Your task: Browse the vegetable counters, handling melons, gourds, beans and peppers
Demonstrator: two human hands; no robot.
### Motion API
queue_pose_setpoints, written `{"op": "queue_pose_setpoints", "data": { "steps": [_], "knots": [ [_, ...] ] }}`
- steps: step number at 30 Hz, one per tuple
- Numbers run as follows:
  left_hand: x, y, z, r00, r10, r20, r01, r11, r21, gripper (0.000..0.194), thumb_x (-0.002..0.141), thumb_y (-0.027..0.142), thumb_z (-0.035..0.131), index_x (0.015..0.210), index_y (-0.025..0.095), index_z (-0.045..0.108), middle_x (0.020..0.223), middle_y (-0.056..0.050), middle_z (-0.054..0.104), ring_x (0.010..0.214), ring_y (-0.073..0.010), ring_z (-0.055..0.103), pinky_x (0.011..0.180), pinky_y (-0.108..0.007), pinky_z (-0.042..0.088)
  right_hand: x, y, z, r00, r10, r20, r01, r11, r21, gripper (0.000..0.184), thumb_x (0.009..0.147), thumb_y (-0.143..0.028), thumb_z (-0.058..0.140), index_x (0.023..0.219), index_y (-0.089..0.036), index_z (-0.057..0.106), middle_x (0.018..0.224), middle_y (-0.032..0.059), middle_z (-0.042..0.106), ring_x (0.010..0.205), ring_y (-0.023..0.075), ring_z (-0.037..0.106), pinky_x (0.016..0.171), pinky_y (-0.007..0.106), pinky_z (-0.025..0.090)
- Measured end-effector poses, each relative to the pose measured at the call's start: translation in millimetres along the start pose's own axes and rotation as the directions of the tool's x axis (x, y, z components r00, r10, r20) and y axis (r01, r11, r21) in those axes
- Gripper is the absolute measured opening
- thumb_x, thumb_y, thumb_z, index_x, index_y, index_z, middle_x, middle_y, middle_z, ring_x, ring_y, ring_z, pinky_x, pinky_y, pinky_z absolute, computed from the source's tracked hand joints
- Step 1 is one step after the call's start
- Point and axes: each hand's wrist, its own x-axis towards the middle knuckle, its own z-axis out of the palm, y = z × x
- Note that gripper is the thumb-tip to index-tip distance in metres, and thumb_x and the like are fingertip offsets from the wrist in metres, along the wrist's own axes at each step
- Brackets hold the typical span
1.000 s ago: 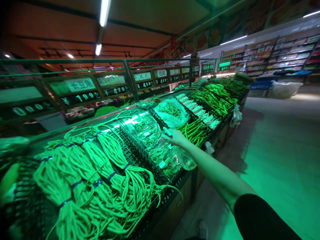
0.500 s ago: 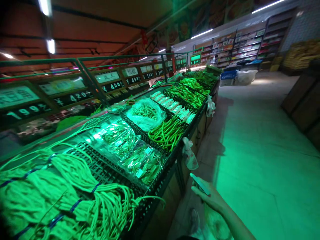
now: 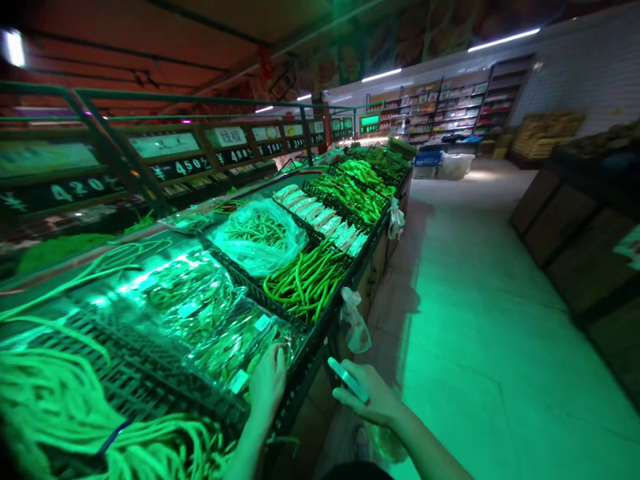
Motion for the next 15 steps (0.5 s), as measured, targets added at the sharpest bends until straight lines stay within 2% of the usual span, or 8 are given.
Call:
{"op": "queue_pose_setpoints", "data": {
  "steps": [3,7,10,13,15],
  "knots": [
    [14.9,4.3,19.9,0.992,-0.111,0.057,0.110,0.994,0.030,0.042,0.101,0.031,0.021,0.120,0.018,0.056,0.117,-0.015,0.070,0.107,-0.0290,0.067,0.085,-0.040,0.048,12.9,-11.1,-0.4,0.999,-0.039,0.013,0.040,0.997,-0.060,0.032,0.086,-0.052,0.059,0.090,-0.021,0.055,0.075,-0.0028,0.055,0.072,0.0144,0.054,0.064,0.024,0.037],
    [22.9,-8.6,33.2,0.975,-0.194,0.109,0.190,0.981,0.047,0.046,0.100,0.035,0.015,0.123,0.020,0.052,0.115,-0.015,0.072,0.103,-0.0295,0.069,0.080,-0.039,0.049,28.3,-9.1,-10.3,0.997,-0.049,0.059,0.051,0.998,-0.043,0.031,0.087,-0.052,0.059,0.088,-0.021,0.053,0.071,-0.0040,0.051,0.067,0.0130,0.051,0.061,0.023,0.035],
    [25.6,-14.8,37.9,0.977,-0.174,0.121,0.167,0.984,0.068,0.041,0.099,0.030,0.022,0.126,0.019,0.051,0.116,-0.015,0.071,0.106,-0.0300,0.069,0.084,-0.041,0.049,45.7,-4.5,-16.0,0.995,-0.085,0.045,0.089,0.991,-0.099,0.029,0.085,-0.048,0.061,0.085,-0.020,0.052,0.073,-0.0035,0.051,0.067,0.0126,0.049,0.060,0.024,0.032],
    [27.8,-14.9,41.0,0.987,-0.108,0.118,0.093,0.987,0.133,0.043,0.099,0.024,0.021,0.129,0.017,0.051,0.115,-0.017,0.072,0.110,-0.0302,0.068,0.090,-0.042,0.049,68.0,-4.6,-15.3,0.983,-0.133,0.123,0.150,0.978,-0.145,0.026,0.081,-0.044,0.064,0.084,-0.021,0.052,0.073,-0.0048,0.050,0.062,0.0102,0.044,0.057,0.023,0.029],
    [30.3,-14.8,44.0,0.984,-0.114,0.137,0.090,0.981,0.173,0.046,0.099,0.023,0.019,0.131,0.016,0.051,0.114,-0.017,0.072,0.108,-0.0305,0.068,0.090,-0.042,0.050,82.7,-6.3,-13.8,0.973,-0.152,0.176,0.180,0.972,-0.155,0.026,0.079,-0.042,0.066,0.086,-0.021,0.053,0.073,-0.0053,0.050,0.060,0.0097,0.044,0.055,0.023,0.029]
  ]
}}
